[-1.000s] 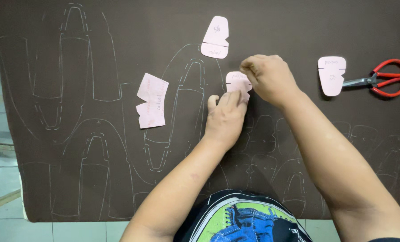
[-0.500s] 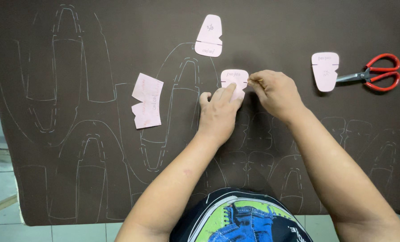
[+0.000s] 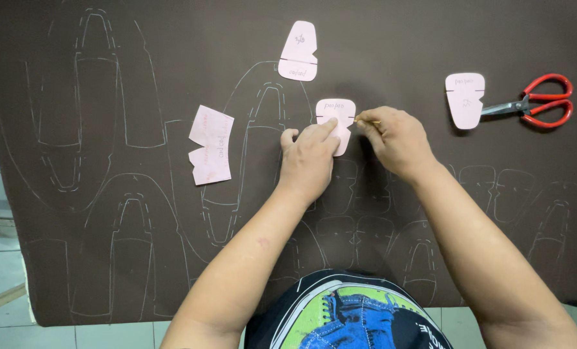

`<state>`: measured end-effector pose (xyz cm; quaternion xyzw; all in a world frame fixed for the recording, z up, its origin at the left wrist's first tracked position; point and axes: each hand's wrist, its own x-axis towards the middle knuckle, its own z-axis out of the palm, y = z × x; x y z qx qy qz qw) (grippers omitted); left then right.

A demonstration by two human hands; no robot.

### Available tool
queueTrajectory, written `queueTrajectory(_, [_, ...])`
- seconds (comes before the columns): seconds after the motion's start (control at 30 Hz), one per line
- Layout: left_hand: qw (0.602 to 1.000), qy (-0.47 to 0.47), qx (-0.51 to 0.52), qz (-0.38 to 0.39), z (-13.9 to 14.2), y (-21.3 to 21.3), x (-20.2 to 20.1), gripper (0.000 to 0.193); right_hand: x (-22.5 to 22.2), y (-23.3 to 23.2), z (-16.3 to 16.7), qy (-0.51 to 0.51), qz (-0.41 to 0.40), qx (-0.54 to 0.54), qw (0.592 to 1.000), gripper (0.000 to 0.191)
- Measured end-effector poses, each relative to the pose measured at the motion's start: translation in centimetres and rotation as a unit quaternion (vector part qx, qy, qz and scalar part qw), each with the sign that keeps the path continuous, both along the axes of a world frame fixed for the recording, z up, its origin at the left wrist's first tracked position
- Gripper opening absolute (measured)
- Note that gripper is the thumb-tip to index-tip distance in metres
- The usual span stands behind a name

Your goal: The person places pink paper pattern pieces on a sheet of brown leather and traces around each pattern with a marking pen, repositioning the patterns to trace outlines of shoe components onto the leather. The person smooths and aligns each pattern piece before tracing its edges.

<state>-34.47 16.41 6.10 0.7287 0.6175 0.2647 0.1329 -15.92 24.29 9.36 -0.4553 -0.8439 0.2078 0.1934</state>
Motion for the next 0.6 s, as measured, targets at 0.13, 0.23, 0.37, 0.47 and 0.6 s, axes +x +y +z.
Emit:
queueTrajectory(0.13, [1.000, -0.008, -0.015, -0.006, 0.3, 0.1, -0.3, 0.024, -0.4, -0.5, -0.1, -0.005, -0.006, -0.013, 1.000, 0.015])
queueTrajectory(0.23, [1.000, -0.008, -0.017, -0.005, 0.4, 0.2, -0.4, 0.022, -0.6, -0.6, -0.1, 0.004, 0.014, -0.008, 1.000, 0.014])
queueTrajectory(0.37, [1.000, -0.016, -0.013, -0.003, 0.4, 0.3, -0.6, 0.020, -0.4, -0.8, 0.0, 0.016, 0.014, -0.031, 0.999, 0.014])
queueTrajectory(0.47, [0.999, -0.022, -0.021, -0.012, 0.3, 0.5, -1.0, 0.027, -0.2, -1.2, 0.1, 0.008, 0.002, -0.040, 0.999, 0.014])
queueTrajectory(0.6, [0.999, -0.017, -0.036, -0.023, 0.2, 0.9, -1.5, 0.026, -0.2, -1.8, 0.2, -0.003, -0.005, -0.025, 1.000, 0.013])
